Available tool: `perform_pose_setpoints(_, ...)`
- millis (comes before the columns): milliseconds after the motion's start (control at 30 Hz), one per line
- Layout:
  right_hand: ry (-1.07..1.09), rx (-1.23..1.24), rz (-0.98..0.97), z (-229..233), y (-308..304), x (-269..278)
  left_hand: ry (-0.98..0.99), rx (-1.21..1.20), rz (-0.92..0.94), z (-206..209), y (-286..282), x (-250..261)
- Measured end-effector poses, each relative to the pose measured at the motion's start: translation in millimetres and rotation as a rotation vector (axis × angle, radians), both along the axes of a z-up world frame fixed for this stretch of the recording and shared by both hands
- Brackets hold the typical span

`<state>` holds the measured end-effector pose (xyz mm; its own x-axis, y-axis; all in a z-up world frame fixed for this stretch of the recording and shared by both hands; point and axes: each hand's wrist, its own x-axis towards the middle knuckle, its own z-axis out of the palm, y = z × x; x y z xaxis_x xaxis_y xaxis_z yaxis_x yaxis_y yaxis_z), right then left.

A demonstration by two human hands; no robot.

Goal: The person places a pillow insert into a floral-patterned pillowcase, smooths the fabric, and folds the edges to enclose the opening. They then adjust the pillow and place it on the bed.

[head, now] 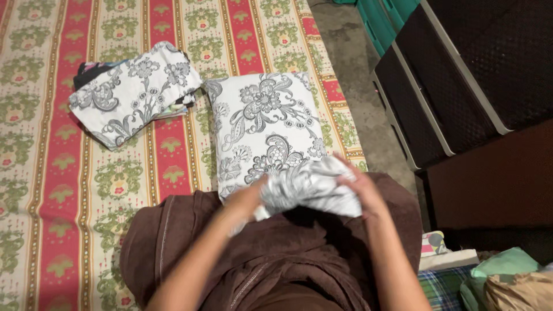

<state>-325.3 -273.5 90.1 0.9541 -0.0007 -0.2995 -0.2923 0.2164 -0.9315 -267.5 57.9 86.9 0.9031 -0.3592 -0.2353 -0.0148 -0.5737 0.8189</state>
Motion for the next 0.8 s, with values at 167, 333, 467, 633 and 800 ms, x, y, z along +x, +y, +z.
perform_pose_setpoints(167, -0.112, 0.435, -0.123, -7, -37, 11, 0.039, -0.108, -0.064, -41, 49, 71)
perform_pose_setpoints(333, 0.223, 0.202, -0.344, -79, -44, 24, -0.921, 0.165, -0.004, -59, -29, 53)
perform_pose_setpoints(467, 0.232, 0.079, -0.306, -84, -43, 4, -0.742, 0.018, -0.409, -63, -91, -43)
perform_pose_setpoints(633, 0.031, 0.117, -0.313, -95, -49, 9, -0.956, 0.459, -0.343, -85, -89, -43)
perform_pose_setpoints(800, -0.038, -0.144, -0.357, -101, -55, 19, -0.198, 0.070, -0.267, -91, -63, -10)
